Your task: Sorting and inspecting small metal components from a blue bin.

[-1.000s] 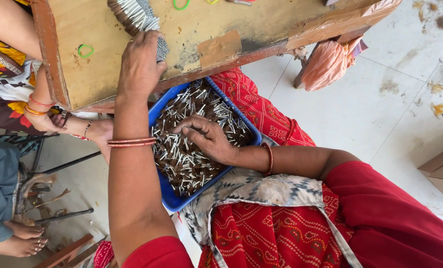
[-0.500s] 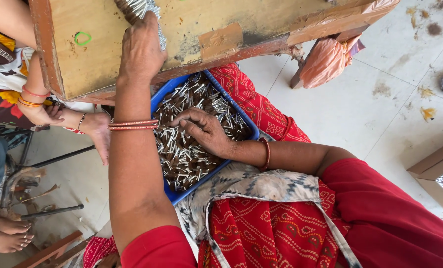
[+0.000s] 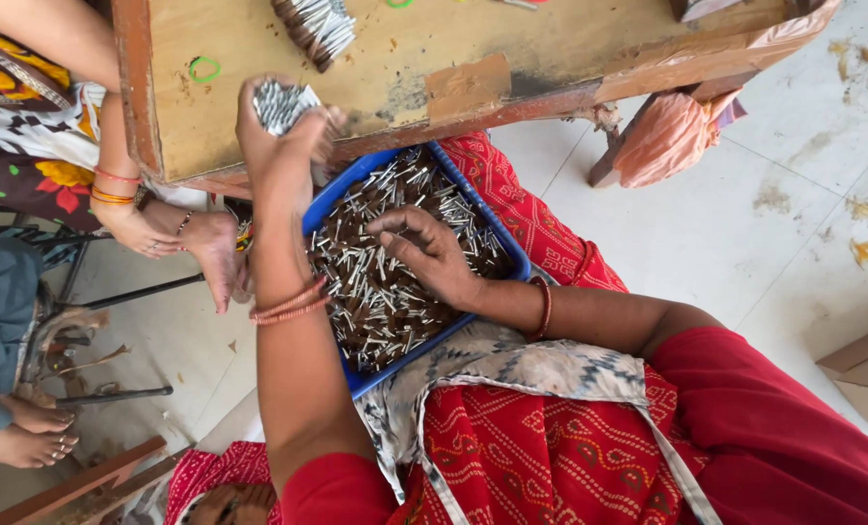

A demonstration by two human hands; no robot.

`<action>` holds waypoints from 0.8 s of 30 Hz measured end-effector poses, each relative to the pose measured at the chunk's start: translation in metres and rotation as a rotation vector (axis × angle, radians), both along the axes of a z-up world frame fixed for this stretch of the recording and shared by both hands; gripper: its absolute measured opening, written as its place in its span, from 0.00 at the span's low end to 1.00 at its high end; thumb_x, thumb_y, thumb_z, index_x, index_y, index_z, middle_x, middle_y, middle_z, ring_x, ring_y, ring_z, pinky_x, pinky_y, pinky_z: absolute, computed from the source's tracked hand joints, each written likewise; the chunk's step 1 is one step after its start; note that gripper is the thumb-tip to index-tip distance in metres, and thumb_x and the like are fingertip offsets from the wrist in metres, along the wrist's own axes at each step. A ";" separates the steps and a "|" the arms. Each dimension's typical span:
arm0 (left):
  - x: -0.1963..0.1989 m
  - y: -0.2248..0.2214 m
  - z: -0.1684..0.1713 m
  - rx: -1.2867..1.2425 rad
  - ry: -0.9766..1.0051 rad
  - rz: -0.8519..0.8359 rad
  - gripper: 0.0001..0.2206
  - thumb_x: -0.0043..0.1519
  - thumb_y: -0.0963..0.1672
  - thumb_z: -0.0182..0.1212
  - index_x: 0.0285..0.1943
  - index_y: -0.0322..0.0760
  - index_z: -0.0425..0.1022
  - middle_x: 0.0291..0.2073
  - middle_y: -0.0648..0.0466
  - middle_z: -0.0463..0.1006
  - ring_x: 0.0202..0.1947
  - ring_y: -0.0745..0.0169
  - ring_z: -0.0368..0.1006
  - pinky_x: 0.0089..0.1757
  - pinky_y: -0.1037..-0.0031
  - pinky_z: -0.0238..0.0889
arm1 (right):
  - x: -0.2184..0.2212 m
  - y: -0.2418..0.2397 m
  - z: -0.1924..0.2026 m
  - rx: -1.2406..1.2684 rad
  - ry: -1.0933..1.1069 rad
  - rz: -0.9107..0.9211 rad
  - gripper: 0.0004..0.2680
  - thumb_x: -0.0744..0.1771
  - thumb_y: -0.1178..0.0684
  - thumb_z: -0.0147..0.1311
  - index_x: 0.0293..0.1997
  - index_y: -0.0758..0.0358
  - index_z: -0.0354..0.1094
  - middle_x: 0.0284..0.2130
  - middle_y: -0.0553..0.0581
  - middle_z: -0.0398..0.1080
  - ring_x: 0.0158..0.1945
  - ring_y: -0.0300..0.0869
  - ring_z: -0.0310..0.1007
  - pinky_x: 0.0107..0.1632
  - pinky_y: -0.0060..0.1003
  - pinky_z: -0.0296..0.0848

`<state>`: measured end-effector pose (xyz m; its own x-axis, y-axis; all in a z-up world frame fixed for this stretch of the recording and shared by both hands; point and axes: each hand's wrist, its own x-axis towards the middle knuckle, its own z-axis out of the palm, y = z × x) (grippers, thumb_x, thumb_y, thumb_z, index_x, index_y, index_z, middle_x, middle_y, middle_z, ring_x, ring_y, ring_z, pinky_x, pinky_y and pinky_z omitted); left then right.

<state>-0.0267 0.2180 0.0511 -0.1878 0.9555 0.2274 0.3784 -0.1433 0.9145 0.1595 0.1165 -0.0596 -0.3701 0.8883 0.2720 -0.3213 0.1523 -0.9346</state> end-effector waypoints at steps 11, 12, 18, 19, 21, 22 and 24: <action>-0.001 -0.156 -0.112 -0.341 -1.108 0.082 0.21 0.57 0.34 0.62 0.61 0.34 0.67 0.43 0.44 0.77 0.40 0.54 0.79 0.42 0.66 0.76 | -0.004 -0.009 0.048 0.639 -0.443 0.135 0.38 0.61 0.47 0.73 0.76 0.60 0.47 0.71 0.66 0.48 0.76 0.58 0.46 0.74 0.57 0.54; -0.001 -0.157 -0.116 -0.425 -1.073 0.099 0.24 0.55 0.35 0.61 0.61 0.36 0.66 0.46 0.46 0.78 0.42 0.56 0.80 0.41 0.67 0.77 | -0.009 -0.007 0.046 0.796 -0.497 0.101 0.37 0.61 0.46 0.73 0.75 0.59 0.49 0.71 0.65 0.49 0.75 0.59 0.48 0.73 0.57 0.55; -0.010 -0.171 -0.160 -0.109 -0.821 -0.321 0.25 0.59 0.33 0.63 0.68 0.26 0.67 0.56 0.45 0.74 0.59 0.53 0.73 0.56 0.67 0.71 | -0.015 -0.006 0.017 0.776 -0.576 0.358 0.28 0.64 0.53 0.68 0.71 0.58 0.57 0.70 0.64 0.59 0.73 0.57 0.59 0.73 0.49 0.61; -0.010 -0.171 -0.152 -0.081 -0.806 -0.312 0.25 0.59 0.33 0.63 0.68 0.26 0.67 0.56 0.45 0.74 0.59 0.53 0.73 0.56 0.67 0.71 | -0.020 -0.010 0.034 0.807 -0.564 0.365 0.28 0.64 0.53 0.68 0.71 0.58 0.57 0.70 0.64 0.59 0.73 0.57 0.59 0.73 0.49 0.61; -0.004 -0.172 -0.142 -0.350 -0.841 -0.063 0.36 0.52 0.36 0.65 0.72 0.42 0.57 0.56 0.52 0.73 0.53 0.55 0.73 0.46 0.67 0.72 | -0.023 -0.020 0.064 0.828 -0.550 0.315 0.33 0.58 0.53 0.69 0.70 0.65 0.56 0.66 0.73 0.56 0.70 0.65 0.55 0.68 0.52 0.59; -0.004 -0.173 -0.140 -0.331 -0.837 -0.061 0.36 0.52 0.36 0.65 0.72 0.42 0.57 0.56 0.52 0.73 0.53 0.55 0.73 0.46 0.67 0.72 | -0.022 -0.021 0.056 0.847 -0.545 0.317 0.33 0.58 0.53 0.69 0.70 0.65 0.56 0.66 0.73 0.56 0.70 0.65 0.55 0.68 0.52 0.59; -0.004 -0.173 -0.138 -0.221 -0.848 -0.229 0.35 0.55 0.35 0.68 0.74 0.34 0.60 0.58 0.48 0.72 0.59 0.55 0.71 0.55 0.67 0.70 | -0.018 -0.018 0.040 0.725 -0.644 0.378 0.30 0.60 0.57 0.67 0.70 0.60 0.58 0.67 0.65 0.60 0.70 0.57 0.60 0.69 0.47 0.64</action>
<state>-0.0310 0.0446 -0.0869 -0.0082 0.9956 -0.0939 -0.4510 0.0801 0.8889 0.1414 0.0982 -0.0196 -0.8548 0.3863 0.3465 0.0622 0.7392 -0.6706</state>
